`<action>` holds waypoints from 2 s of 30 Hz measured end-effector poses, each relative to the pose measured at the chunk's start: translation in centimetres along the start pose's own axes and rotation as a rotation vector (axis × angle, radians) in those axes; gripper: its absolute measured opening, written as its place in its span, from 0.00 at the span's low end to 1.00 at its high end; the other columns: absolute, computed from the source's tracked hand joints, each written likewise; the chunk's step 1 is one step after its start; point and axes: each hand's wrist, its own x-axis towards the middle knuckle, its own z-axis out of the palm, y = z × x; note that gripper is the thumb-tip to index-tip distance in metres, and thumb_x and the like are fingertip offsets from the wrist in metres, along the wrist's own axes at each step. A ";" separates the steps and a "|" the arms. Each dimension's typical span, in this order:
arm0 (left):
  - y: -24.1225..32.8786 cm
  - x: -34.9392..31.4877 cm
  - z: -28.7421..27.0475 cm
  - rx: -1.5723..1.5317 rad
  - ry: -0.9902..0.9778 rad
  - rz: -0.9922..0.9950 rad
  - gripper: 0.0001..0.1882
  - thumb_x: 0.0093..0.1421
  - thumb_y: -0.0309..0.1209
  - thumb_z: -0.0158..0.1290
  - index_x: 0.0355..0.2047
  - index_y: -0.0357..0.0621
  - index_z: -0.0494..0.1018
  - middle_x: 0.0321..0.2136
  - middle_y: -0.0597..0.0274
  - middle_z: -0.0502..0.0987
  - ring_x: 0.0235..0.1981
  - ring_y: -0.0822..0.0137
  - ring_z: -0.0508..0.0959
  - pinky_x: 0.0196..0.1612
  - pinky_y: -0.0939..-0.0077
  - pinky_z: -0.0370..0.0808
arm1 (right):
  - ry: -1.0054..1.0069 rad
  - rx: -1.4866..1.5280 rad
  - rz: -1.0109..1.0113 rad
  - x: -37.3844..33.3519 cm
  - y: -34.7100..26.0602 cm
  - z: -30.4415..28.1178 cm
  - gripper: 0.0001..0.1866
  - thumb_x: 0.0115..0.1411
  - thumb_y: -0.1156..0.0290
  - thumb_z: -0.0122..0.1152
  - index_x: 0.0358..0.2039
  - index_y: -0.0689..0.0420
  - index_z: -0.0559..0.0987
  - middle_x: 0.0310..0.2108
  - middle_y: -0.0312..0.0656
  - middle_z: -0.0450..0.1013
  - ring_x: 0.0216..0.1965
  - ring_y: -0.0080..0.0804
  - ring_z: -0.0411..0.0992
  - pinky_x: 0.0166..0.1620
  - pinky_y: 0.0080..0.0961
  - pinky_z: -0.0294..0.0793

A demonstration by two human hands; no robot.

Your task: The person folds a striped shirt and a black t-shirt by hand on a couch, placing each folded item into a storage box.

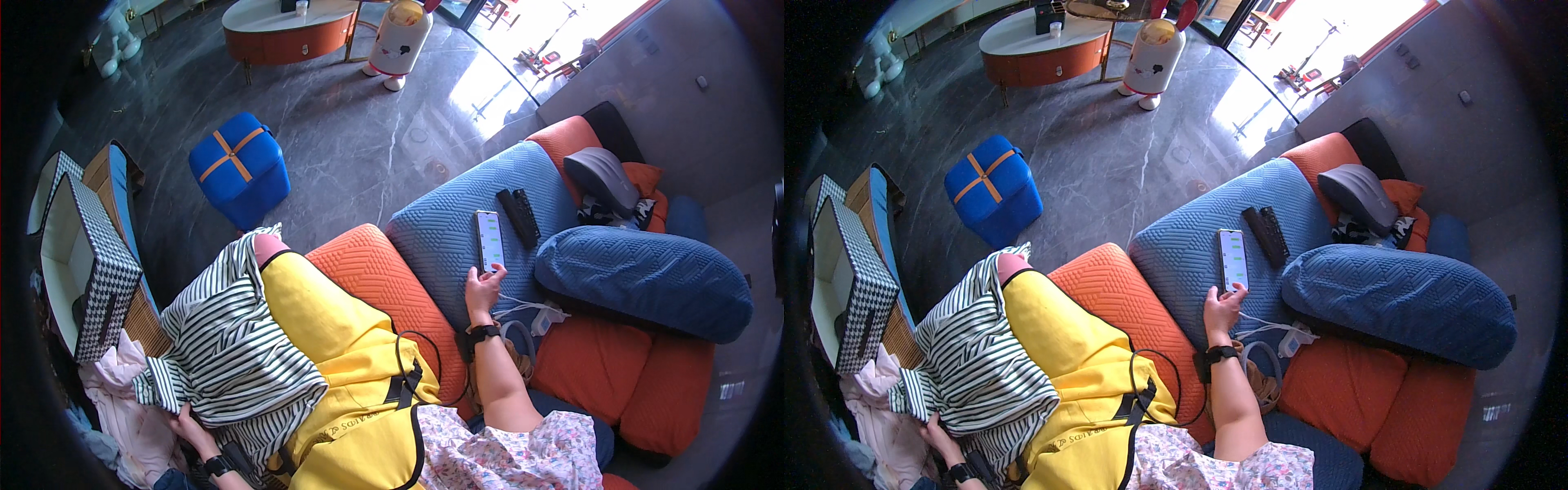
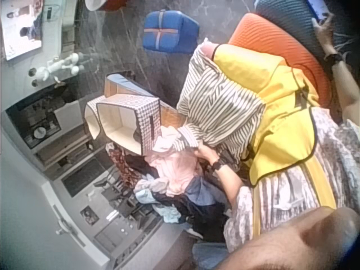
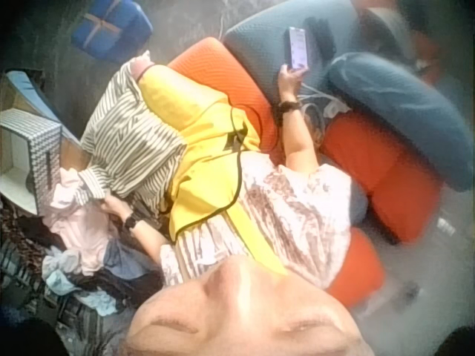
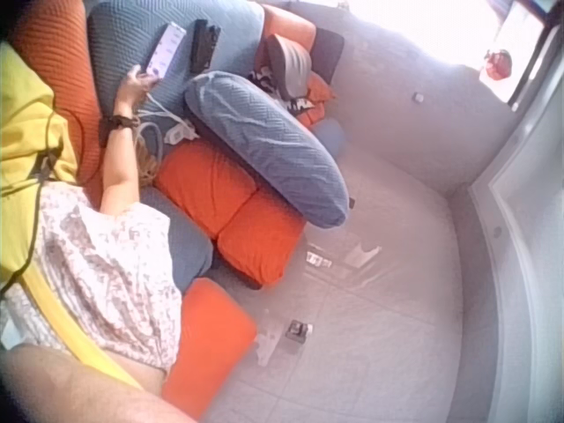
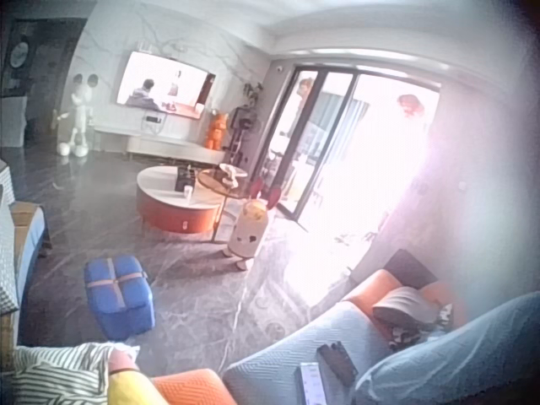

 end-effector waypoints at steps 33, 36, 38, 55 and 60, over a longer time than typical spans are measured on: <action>-1.5 2.0 -1.6 0.089 0.037 -0.004 0.23 0.51 0.20 0.51 0.49 0.29 0.71 0.45 0.55 0.75 0.42 0.61 0.74 0.49 0.69 0.70 | -0.293 -0.066 0.139 7.7 -9.7 6.5 0.52 0.49 0.63 0.58 0.69 0.59 0.40 0.50 0.64 0.71 0.52 0.57 0.72 0.57 0.41 0.69; -1.7 2.2 -1.4 0.066 0.016 0.023 0.23 0.50 0.20 0.51 0.49 0.29 0.71 0.46 0.54 0.75 0.42 0.61 0.73 0.49 0.69 0.70 | -0.341 -0.032 0.174 8.4 -9.1 6.6 0.52 0.49 0.63 0.58 0.69 0.59 0.40 0.50 0.64 0.71 0.52 0.57 0.71 0.57 0.41 0.69; -1.4 1.9 -1.1 0.083 0.040 0.015 0.22 0.50 0.20 0.51 0.48 0.29 0.71 0.45 0.55 0.75 0.42 0.61 0.73 0.49 0.69 0.70 | -0.346 -0.038 0.184 8.3 -9.0 6.6 0.52 0.50 0.63 0.58 0.69 0.60 0.40 0.49 0.64 0.72 0.51 0.57 0.72 0.56 0.42 0.70; -1.0 2.3 -1.5 0.073 0.066 -0.028 0.20 0.49 0.23 0.53 0.43 0.28 0.72 0.41 0.55 0.75 0.39 0.62 0.72 0.46 0.69 0.69 | -0.528 -0.065 -0.123 1.1 -10.8 6.9 0.44 0.53 0.59 0.57 0.66 0.55 0.48 0.40 0.63 0.76 0.44 0.61 0.75 0.51 0.47 0.72; 0.5 1.4 -0.7 0.143 0.154 -0.062 0.20 0.49 0.25 0.55 0.44 0.29 0.71 0.41 0.55 0.74 0.39 0.61 0.71 0.46 0.68 0.69 | -0.592 -0.051 -0.154 -0.4 -11.5 7.6 0.42 0.52 0.59 0.56 0.65 0.55 0.52 0.40 0.63 0.76 0.45 0.58 0.75 0.50 0.45 0.73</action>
